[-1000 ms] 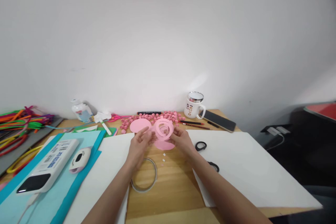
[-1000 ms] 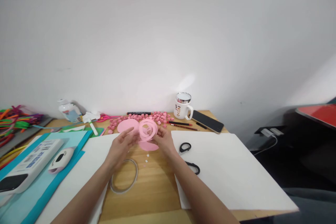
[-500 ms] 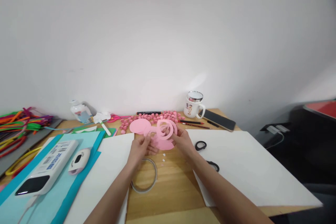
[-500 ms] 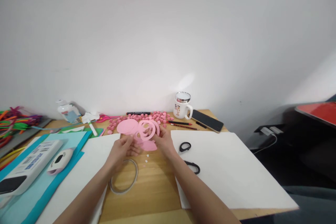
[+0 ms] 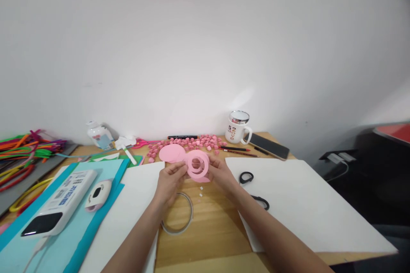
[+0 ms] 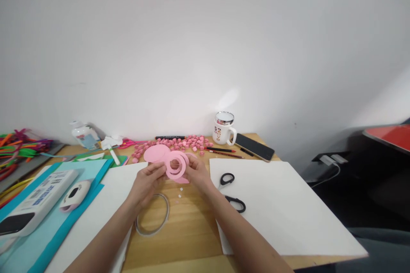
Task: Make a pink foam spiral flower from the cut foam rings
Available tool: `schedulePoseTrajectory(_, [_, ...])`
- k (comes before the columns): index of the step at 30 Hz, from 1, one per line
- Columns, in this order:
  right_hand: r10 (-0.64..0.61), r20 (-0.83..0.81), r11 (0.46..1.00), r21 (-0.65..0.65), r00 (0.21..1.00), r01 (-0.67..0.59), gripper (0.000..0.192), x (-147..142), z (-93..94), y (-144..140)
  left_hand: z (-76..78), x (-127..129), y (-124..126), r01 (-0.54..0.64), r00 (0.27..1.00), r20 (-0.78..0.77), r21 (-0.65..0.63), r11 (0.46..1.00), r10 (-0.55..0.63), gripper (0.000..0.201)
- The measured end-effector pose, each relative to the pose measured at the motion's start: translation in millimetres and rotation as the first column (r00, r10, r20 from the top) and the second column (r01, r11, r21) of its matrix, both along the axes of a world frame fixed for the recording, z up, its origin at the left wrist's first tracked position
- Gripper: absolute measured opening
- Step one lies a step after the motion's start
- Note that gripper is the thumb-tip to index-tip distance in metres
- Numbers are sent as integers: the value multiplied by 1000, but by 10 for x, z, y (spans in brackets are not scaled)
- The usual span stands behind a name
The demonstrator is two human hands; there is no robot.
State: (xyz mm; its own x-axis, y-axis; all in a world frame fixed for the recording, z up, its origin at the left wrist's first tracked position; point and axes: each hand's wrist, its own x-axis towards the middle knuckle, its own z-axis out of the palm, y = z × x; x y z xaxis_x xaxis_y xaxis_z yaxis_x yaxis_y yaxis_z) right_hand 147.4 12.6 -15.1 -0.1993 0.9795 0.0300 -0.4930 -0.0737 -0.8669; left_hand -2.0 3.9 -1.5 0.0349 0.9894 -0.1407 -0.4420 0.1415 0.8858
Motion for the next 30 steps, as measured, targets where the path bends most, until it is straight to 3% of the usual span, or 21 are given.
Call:
schedulePoseTrajectory(5, [-29, 20, 990, -139, 999, 32, 40, 22, 11, 19, -36, -22, 26, -114, 987, -111, 6, 993, 114, 23])
schedulePoseTrajectory(8, [-45, 137, 992, -108, 990, 60, 42, 46, -19, 16, -39, -39, 33, -140, 979, -146, 21, 990, 142, 25])
schedulePoseTrajectory(16, [-114, 232, 993, 66, 966, 101, 39, 52, -61, -7, 12, -19, 7, 96, 993, -73, -17, 995, -97, 31])
schedulePoseTrajectory(23, [-103, 253, 994, 55, 962, 92, 37, 58, -26, -26, -69, -45, 38, -108, 979, -176, 5, 994, 107, 33])
schedulePoseTrajectory(30, [-67, 325, 998, 30, 943, 60, 37, 55, -41, -30, -30, -28, 15, -137, 928, -336, 92, 986, 161, 27])
